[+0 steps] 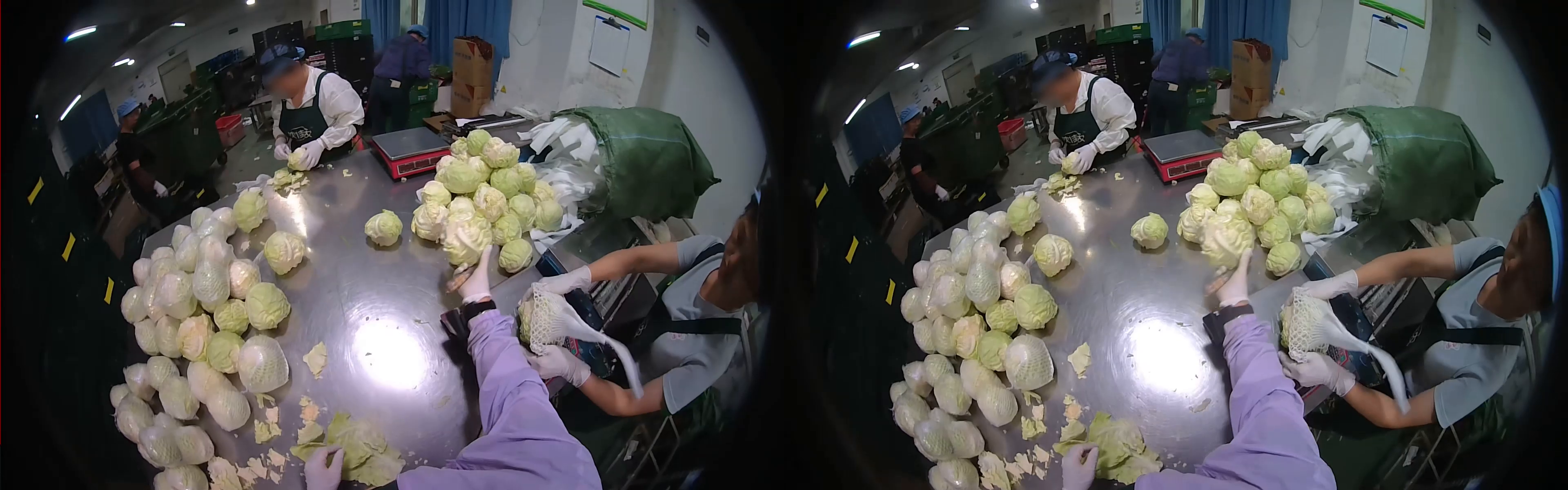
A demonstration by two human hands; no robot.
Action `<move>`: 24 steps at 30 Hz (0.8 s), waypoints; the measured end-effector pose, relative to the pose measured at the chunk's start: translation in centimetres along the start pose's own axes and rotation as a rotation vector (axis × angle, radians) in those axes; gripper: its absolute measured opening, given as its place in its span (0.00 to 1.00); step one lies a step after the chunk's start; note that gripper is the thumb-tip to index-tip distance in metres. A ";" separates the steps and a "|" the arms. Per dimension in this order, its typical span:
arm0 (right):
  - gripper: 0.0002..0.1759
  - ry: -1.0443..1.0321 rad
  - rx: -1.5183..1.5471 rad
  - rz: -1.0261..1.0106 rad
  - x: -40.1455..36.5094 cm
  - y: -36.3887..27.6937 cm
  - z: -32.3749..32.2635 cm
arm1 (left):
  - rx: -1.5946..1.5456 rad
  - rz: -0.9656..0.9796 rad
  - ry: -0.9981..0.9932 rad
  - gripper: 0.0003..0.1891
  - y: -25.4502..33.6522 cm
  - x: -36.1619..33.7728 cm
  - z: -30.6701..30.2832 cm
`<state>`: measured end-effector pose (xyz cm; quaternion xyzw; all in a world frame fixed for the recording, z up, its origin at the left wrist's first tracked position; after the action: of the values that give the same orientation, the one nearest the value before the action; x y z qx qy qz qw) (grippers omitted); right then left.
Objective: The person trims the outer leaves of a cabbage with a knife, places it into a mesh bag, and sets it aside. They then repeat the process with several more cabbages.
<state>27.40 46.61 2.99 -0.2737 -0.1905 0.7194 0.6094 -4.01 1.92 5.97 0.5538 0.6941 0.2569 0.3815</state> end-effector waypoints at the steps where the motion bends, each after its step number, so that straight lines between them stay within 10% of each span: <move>1: 0.39 0.030 -0.014 -0.031 1.5 -1.2 -1.1 | -0.006 0.024 0.045 0.09 1.5 0.1 -0.5; 4: 0.33 0.128 0.051 -0.006 4.9 -3.3 -4.7 | 0.392 0.231 0.195 0.07 4.5 -0.3 -0.4; 6: 0.28 0.162 0.078 -0.123 10.1 -4.6 -9.2 | 0.036 0.095 0.054 0.15 0.9 1.0 1.6; 10: 0.27 -0.273 -0.230 0.003 3.4 -1.8 4.7 | 0.382 0.153 -0.191 0.32 1.3 2.2 5.9; 14: 0.28 -0.564 -1.137 0.427 -7.2 11.5 11.8 | 0.841 0.145 -0.288 0.43 0.1 2.1 10.7; 16: 0.30 -0.982 -1.521 0.113 -11.9 19.9 11.6 | 0.757 0.074 -0.288 0.42 -0.8 1.8 10.5; 24: 0.34 -1.635 -1.663 0.294 -37.6 38.1 14.1 | 0.694 -0.285 0.009 0.38 -10.0 -7.1 5.6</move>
<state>-6.86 3.47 -3.10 -0.0635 -0.9025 0.3988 -0.1494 -4.56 -7.83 -3.32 0.5468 0.8117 -0.0469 0.2000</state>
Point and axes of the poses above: each hand's wrist, its own x-axis towards the middle knuckle, its own z-axis out of the palm, y = z × x, the point moved 10 cm from there along x, towards the middle knuckle, and after that the axes turned 13 degrees about -y, right-handed, at the moved point
